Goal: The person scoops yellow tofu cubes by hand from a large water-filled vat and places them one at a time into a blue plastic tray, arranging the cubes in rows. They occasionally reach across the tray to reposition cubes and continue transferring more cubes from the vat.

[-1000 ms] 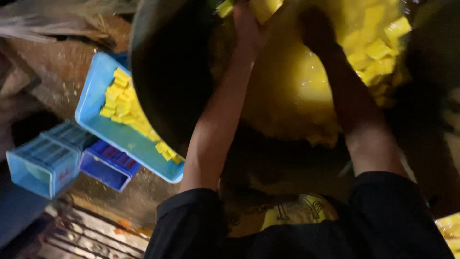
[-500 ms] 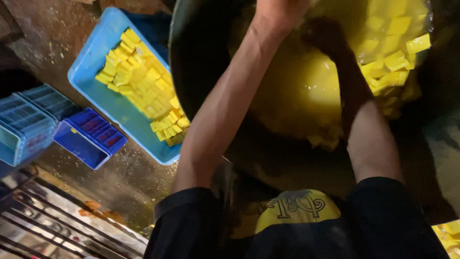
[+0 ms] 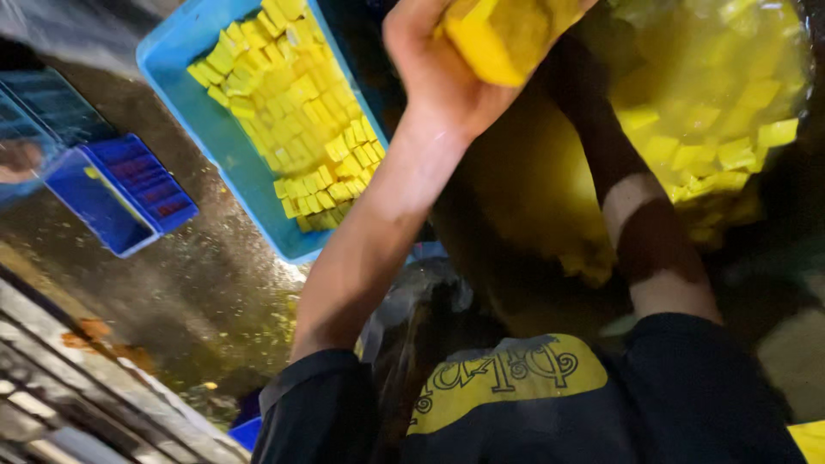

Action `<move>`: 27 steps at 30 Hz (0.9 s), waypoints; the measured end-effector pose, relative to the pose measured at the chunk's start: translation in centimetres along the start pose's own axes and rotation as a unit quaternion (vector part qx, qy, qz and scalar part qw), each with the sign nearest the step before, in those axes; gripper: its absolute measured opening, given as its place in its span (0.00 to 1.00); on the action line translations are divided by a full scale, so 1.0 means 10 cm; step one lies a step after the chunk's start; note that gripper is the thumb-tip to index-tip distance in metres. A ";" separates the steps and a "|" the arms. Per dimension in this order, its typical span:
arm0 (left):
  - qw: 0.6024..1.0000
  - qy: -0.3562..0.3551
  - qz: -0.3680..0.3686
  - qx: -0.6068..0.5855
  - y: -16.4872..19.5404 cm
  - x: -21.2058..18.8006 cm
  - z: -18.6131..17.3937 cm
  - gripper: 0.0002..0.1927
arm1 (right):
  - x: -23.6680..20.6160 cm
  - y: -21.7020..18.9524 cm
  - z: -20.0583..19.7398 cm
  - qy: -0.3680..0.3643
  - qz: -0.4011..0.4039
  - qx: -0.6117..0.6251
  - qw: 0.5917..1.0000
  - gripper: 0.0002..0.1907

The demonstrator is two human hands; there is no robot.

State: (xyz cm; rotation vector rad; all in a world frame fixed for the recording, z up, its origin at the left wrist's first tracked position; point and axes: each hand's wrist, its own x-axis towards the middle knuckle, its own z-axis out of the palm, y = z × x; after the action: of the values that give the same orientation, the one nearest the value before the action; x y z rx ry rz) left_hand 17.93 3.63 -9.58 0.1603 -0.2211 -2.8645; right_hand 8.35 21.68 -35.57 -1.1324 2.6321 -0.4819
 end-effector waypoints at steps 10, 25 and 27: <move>0.997 0.009 0.065 0.028 1.06 -1.01 -0.23 0.21 | -0.81 0.15 -0.63 -0.084 0.318 0.563 0.758 0.11; 0.988 0.086 0.081 -0.100 1.09 -1.80 -1.30 0.29 | -0.48 -3.79 -1.81 -0.099 -0.066 0.325 0.938 0.17; 0.978 0.146 0.098 -0.115 1.11 -1.95 -1.46 0.29 | -0.52 -3.88 -1.60 -0.216 0.121 0.516 0.820 0.23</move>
State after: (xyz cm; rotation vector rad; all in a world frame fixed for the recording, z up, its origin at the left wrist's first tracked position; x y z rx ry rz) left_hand 41.29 -3.74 -20.38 0.4802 0.1442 -2.6032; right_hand 31.88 3.73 -5.39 -0.4402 1.6220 -1.2075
